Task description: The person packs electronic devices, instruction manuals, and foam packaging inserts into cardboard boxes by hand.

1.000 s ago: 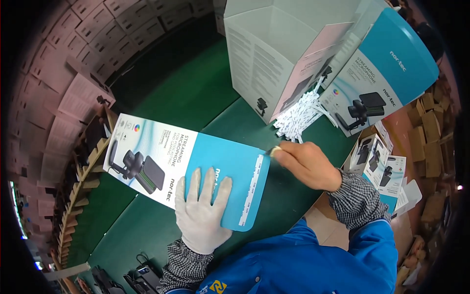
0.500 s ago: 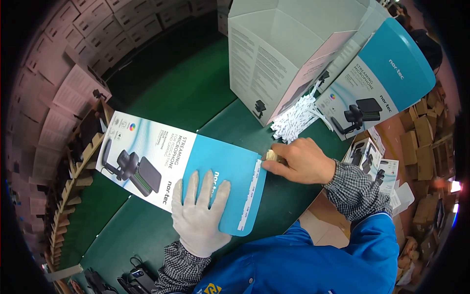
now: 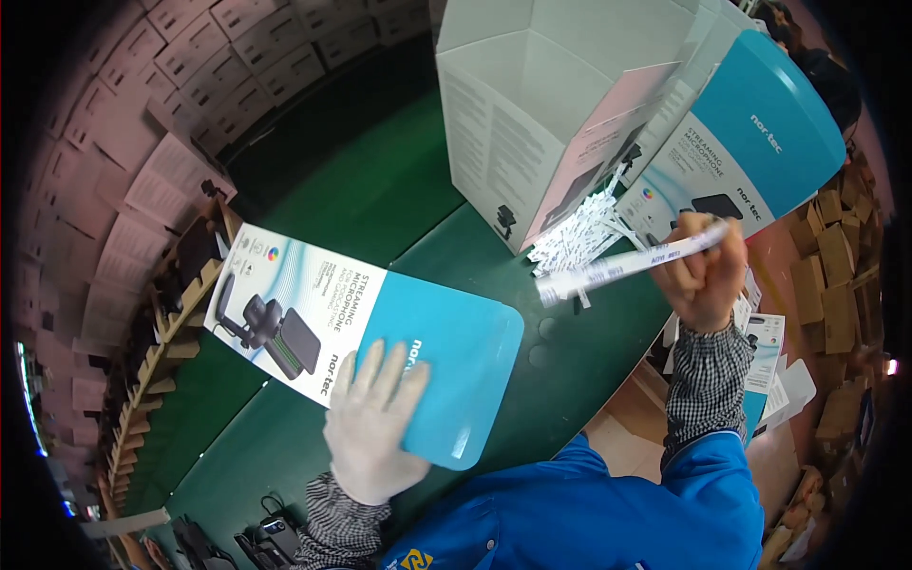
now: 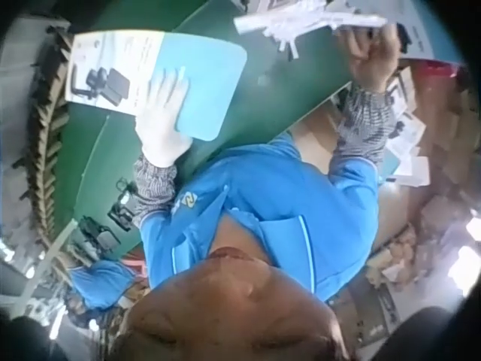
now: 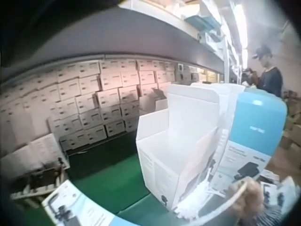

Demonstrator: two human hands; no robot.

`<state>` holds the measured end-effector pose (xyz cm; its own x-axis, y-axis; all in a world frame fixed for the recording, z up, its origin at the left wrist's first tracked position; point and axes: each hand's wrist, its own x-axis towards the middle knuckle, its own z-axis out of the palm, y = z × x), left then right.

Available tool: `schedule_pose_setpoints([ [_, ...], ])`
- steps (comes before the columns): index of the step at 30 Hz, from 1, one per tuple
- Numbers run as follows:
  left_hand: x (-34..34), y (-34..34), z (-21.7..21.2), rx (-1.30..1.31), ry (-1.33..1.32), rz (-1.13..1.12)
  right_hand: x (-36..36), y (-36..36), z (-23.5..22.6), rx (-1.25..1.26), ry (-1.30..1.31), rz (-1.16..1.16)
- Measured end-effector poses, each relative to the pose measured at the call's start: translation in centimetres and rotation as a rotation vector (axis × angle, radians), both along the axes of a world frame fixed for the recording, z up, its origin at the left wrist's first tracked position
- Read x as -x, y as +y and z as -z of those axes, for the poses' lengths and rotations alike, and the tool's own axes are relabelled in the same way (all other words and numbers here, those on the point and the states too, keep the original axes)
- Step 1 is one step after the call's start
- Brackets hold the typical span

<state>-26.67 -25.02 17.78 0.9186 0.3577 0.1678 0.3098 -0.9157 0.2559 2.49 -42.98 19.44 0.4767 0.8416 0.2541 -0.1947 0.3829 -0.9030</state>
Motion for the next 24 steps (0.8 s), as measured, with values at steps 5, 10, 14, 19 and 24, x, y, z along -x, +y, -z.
schedule_pose_setpoints([
  [5,1.1,3.5,1.8,0.009,-0.347,-0.16,-4.5,-1.2,5.5,1.181,-0.892,0.373],
  [10,-8.1,4.6,-6.2,0.432,-0.8,-0.567,-7.6,0.7,6.6,1.383,-1.232,0.812],
  [14,-16.2,12.3,-12.9,0.379,-1.138,-0.423,-9.5,-0.3,6.0,1.418,-1.276,1.007],
  [19,-21.0,24.1,-16.2,0.273,-0.931,-0.801,-7.6,2.0,1.4,0.679,-1.281,1.038],
  [24,-22.5,27.2,-15.9,0.106,-0.591,-0.846,-4.7,1.8,-0.1,0.433,-1.364,1.009],
])
